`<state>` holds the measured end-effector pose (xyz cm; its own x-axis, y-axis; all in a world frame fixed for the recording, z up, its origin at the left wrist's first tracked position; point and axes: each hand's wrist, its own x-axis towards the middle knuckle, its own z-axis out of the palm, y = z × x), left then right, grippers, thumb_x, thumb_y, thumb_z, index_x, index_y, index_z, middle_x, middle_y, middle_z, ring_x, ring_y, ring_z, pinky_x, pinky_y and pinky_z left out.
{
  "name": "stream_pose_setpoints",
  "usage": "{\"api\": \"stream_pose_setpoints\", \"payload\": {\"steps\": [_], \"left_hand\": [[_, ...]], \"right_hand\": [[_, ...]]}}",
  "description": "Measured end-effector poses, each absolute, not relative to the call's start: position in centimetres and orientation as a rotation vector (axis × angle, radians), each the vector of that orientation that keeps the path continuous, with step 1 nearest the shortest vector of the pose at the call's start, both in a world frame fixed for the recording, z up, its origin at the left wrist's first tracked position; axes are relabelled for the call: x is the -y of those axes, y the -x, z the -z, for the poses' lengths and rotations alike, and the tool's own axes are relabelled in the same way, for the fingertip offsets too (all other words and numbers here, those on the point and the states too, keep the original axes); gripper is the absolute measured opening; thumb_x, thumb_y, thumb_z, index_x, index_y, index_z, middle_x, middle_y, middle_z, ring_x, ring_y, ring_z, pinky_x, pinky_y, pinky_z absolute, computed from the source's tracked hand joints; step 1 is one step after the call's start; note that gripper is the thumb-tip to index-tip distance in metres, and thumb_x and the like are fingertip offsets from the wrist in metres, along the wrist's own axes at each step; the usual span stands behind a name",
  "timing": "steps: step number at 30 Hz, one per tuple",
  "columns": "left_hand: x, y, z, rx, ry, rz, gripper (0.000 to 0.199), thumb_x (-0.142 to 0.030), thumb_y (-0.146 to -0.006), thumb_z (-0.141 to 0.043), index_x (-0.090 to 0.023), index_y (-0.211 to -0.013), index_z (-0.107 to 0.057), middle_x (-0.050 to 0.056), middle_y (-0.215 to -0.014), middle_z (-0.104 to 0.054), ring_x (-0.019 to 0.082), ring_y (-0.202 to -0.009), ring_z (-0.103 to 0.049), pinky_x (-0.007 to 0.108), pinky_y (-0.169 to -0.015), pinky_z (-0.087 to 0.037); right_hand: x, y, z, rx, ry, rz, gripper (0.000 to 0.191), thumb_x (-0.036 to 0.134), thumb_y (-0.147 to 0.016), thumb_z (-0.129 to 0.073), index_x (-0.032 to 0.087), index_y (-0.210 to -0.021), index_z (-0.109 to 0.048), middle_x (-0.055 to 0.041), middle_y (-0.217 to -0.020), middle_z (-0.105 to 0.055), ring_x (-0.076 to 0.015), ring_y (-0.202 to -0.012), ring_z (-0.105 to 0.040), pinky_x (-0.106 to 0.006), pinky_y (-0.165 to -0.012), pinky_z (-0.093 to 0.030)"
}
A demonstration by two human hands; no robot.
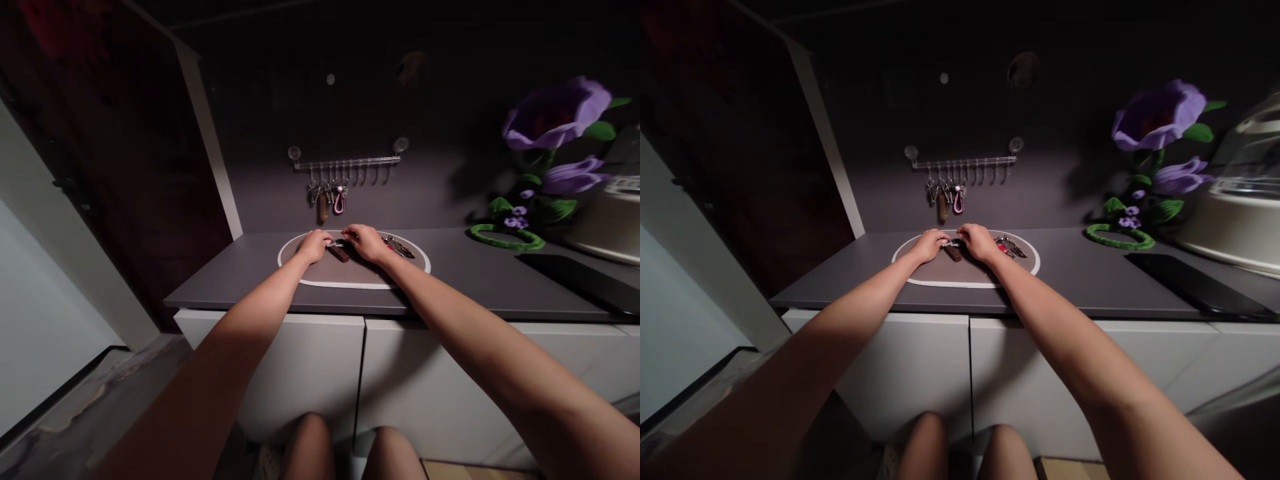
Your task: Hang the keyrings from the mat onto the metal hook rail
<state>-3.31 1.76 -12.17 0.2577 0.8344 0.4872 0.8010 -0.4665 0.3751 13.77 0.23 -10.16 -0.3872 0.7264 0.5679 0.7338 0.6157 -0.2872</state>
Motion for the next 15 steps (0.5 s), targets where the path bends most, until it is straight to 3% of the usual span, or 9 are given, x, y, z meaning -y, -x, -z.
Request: {"api": "stream_pose_setpoints", "payload": {"steps": [15], "left_hand": [[-1.35,3.48,11.94,-1.58,-2.373,-1.093,0.016,-0.016,-0.076,-0.05,-0.015,-0.08,-0.066,0.006,-0.086,-0.066,0.017,-0.082,-0.056,0.027,-0.079,-0.041]], "right_hand": [[-0.45,-13.59,10.21,2.178,1.152,0.049,0.02,0.019,-0.081,-0.048,0.015,-0.092,-0.064,-0.0087,-0.095,-0.066,-0.0177,-0.087,-0.059,-0.026,-0.076,-0.04]]}}
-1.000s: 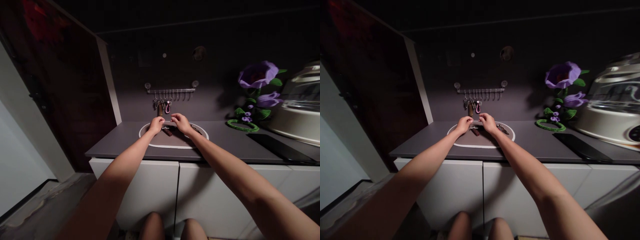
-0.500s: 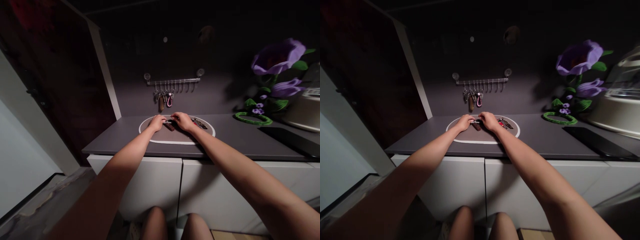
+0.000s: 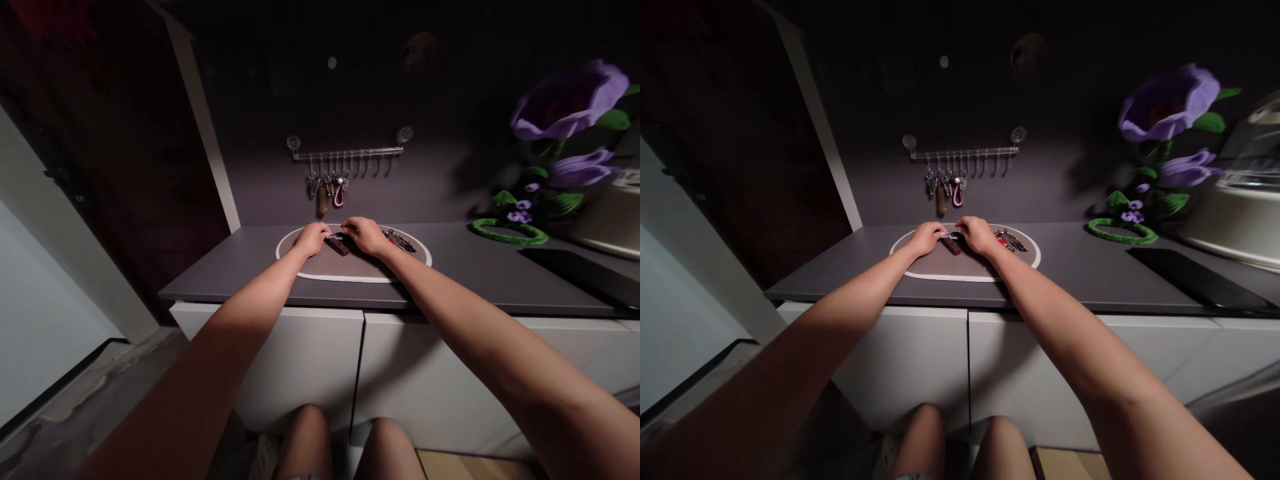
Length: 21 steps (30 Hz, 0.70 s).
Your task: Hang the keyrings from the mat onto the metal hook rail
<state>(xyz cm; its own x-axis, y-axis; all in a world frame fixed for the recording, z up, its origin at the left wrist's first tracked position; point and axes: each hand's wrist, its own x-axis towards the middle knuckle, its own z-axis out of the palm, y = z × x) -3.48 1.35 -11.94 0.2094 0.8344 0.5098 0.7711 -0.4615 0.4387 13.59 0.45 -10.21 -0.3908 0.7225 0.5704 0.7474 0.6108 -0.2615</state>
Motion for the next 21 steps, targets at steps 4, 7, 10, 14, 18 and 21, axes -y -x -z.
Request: {"api": "stream_pose_setpoints", "payload": {"steps": [4,7,10,14,18,21], "left_hand": [[-1.12,3.37,11.75,-1.567,-2.278,-1.174,0.015,-0.017,-0.077,-0.05,-0.014,-0.077,-0.064,0.005,-0.083,-0.066,0.016,-0.078,-0.056,0.027,-0.077,-0.041],[-0.74,3.19,11.44,-1.54,-2.205,-1.237,0.013,-0.015,-0.077,-0.05,-0.014,-0.074,-0.063,0.004,-0.08,-0.065,0.014,-0.076,-0.056,0.025,-0.075,-0.041],[-0.47,3.02,11.17,-1.5,-2.151,-1.29,0.012,-0.014,-0.076,-0.05,-0.013,-0.071,-0.061,0.004,-0.078,-0.064,0.013,-0.074,-0.055,0.024,-0.073,-0.04],[-0.63,2.82,11.16,-1.435,-2.018,-1.365,0.011,-0.013,-0.075,-0.051,-0.013,-0.068,-0.06,0.002,-0.07,-0.061,0.011,-0.067,-0.053,0.023,-0.068,-0.041],[-1.14,2.63,11.45,-1.325,-1.817,-1.419,0.011,-0.014,-0.076,-0.049,-0.013,-0.071,-0.058,0.0,-0.065,-0.058,0.009,-0.057,-0.049,0.021,-0.06,-0.042],[-1.39,2.58,11.56,-1.247,-1.71,-1.46,0.011,-0.015,-0.077,-0.048,-0.012,-0.074,-0.058,0.001,-0.069,-0.059,0.008,-0.057,-0.05,0.021,-0.06,-0.044]], "right_hand": [[-0.41,-13.59,10.11,2.19,1.166,0.054,0.02,0.019,-0.081,-0.047,0.015,-0.092,-0.064,-0.0089,-0.096,-0.066,-0.0179,-0.088,-0.059,-0.026,-0.076,-0.04],[-0.42,-13.61,10.09,2.193,1.163,0.061,0.021,0.019,-0.081,-0.047,0.015,-0.092,-0.064,-0.0087,-0.096,-0.066,-0.0177,-0.088,-0.059,-0.025,-0.077,-0.04],[-0.47,-13.65,10.11,2.193,1.168,0.067,0.021,0.021,-0.082,-0.047,0.015,-0.093,-0.064,-0.0086,-0.096,-0.066,-0.0174,-0.088,-0.059,-0.025,-0.076,-0.04],[-0.37,-13.65,10.07,2.193,1.172,0.061,0.021,0.021,-0.082,-0.047,0.015,-0.093,-0.064,-0.0085,-0.096,-0.066,-0.0172,-0.088,-0.059,-0.025,-0.076,-0.04],[-0.13,-13.6,9.97,2.194,1.178,0.055,0.021,0.02,-0.082,-0.046,0.015,-0.093,-0.063,-0.008,-0.096,-0.066,-0.0165,-0.088,-0.059,-0.024,-0.076,-0.04],[-0.05,-13.6,9.97,2.195,1.176,0.055,0.021,0.02,-0.082,-0.046,0.015,-0.092,-0.064,-0.008,-0.096,-0.066,-0.0164,-0.087,-0.059,-0.024,-0.076,-0.04]]}}
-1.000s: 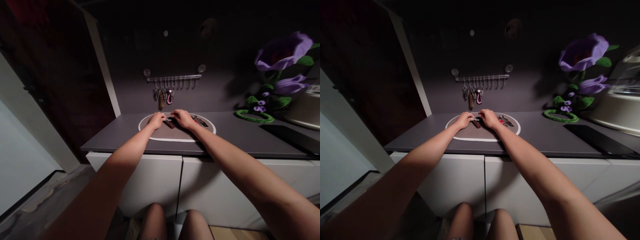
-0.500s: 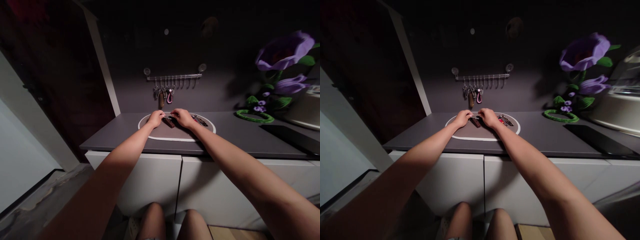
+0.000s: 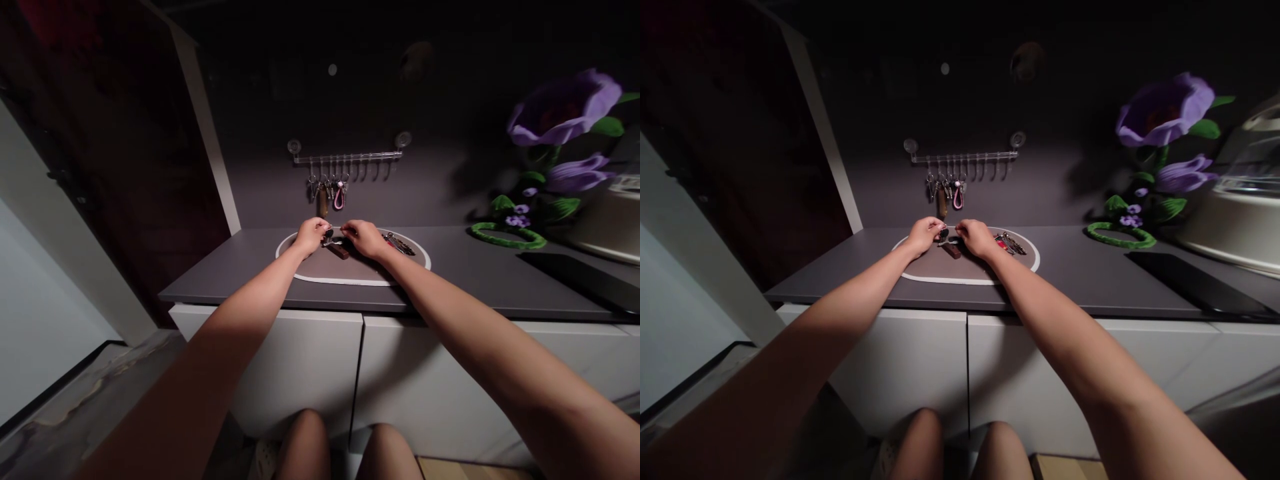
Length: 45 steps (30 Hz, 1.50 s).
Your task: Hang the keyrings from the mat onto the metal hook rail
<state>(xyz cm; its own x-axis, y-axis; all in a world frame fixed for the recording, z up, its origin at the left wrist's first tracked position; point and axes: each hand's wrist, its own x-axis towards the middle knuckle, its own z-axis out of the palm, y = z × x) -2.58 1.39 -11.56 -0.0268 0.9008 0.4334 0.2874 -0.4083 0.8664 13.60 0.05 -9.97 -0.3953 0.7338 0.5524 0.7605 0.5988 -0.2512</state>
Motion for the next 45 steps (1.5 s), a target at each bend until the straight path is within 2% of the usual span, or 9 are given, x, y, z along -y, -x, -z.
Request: {"api": "stream_pose_setpoints", "payload": {"steps": [9,14,18,37,42,45], "left_hand": [[-0.7,2.6,10.9,-1.025,-1.508,-1.48,0.011,-0.022,-0.077,-0.055,-0.012,-0.081,-0.057,0.004,-0.082,-0.063,0.009,-0.072,-0.057,0.024,-0.07,-0.048],[-0.3,2.3,10.8,-0.893,-1.42,-1.446,0.012,-0.021,-0.076,-0.058,-0.011,-0.082,-0.056,0.003,-0.079,-0.062,0.008,-0.071,-0.057,0.027,-0.075,-0.048],[-0.2,2.2,10.9,-0.852,-1.412,-1.432,0.014,-0.022,-0.074,-0.06,-0.011,-0.081,-0.056,0.001,-0.076,-0.061,0.007,-0.068,-0.057,0.028,-0.076,-0.048],[0.5,1.4,10.7,-0.873,-1.463,-1.405,0.025,-0.032,-0.067,-0.066,-0.012,-0.082,-0.059,0.002,-0.075,-0.061,0.008,-0.067,-0.056,0.027,-0.071,-0.049],[0.3,1.4,10.9,-0.947,-1.594,-1.457,0.021,-0.031,-0.073,-0.058,-0.012,-0.083,-0.058,0.002,-0.069,-0.06,0.01,-0.062,-0.055,0.026,-0.064,-0.047],[0.2,1.4,11.1,-1.068,-1.788,-1.515,0.018,-0.029,-0.075,-0.052,-0.013,-0.079,-0.059,0.003,-0.069,-0.061,0.012,-0.064,-0.055,0.026,-0.065,-0.045]], "right_hand": [[0.0,-13.5,9.9,2.144,1.092,0.001,0.022,0.024,-0.082,-0.047,0.016,-0.095,-0.063,-0.0077,-0.095,-0.066,-0.0173,-0.087,-0.058,-0.027,-0.077,-0.041],[0.7,-13.3,9.5,2.083,1.001,-0.079,0.023,0.028,-0.082,-0.047,0.016,-0.094,-0.062,-0.0066,-0.095,-0.065,-0.0156,-0.086,-0.057,-0.027,-0.077,-0.041],[0.6,-13.3,9.6,2.067,0.955,-0.149,0.024,0.033,-0.082,-0.045,0.016,-0.089,-0.06,-0.0043,-0.086,-0.064,-0.0138,-0.077,-0.055,-0.025,-0.071,-0.04],[0.0,-13.8,9.9,1.98,0.942,-0.264,0.023,0.036,-0.078,-0.044,0.017,-0.079,-0.056,-0.0018,-0.077,-0.06,-0.0129,-0.071,-0.052,-0.025,-0.068,-0.04],[-0.2,-14.0,9.9,1.89,0.92,-0.331,0.025,0.04,-0.078,-0.044,0.017,-0.081,-0.054,-0.0007,-0.075,-0.057,-0.0122,-0.07,-0.051,-0.025,-0.068,-0.04],[-1.0,-14.1,10.0,1.801,0.874,-0.4,0.026,0.042,-0.078,-0.044,0.017,-0.082,-0.053,-0.0002,-0.074,-0.055,-0.0117,-0.069,-0.051,-0.025,-0.068,-0.042]]}}
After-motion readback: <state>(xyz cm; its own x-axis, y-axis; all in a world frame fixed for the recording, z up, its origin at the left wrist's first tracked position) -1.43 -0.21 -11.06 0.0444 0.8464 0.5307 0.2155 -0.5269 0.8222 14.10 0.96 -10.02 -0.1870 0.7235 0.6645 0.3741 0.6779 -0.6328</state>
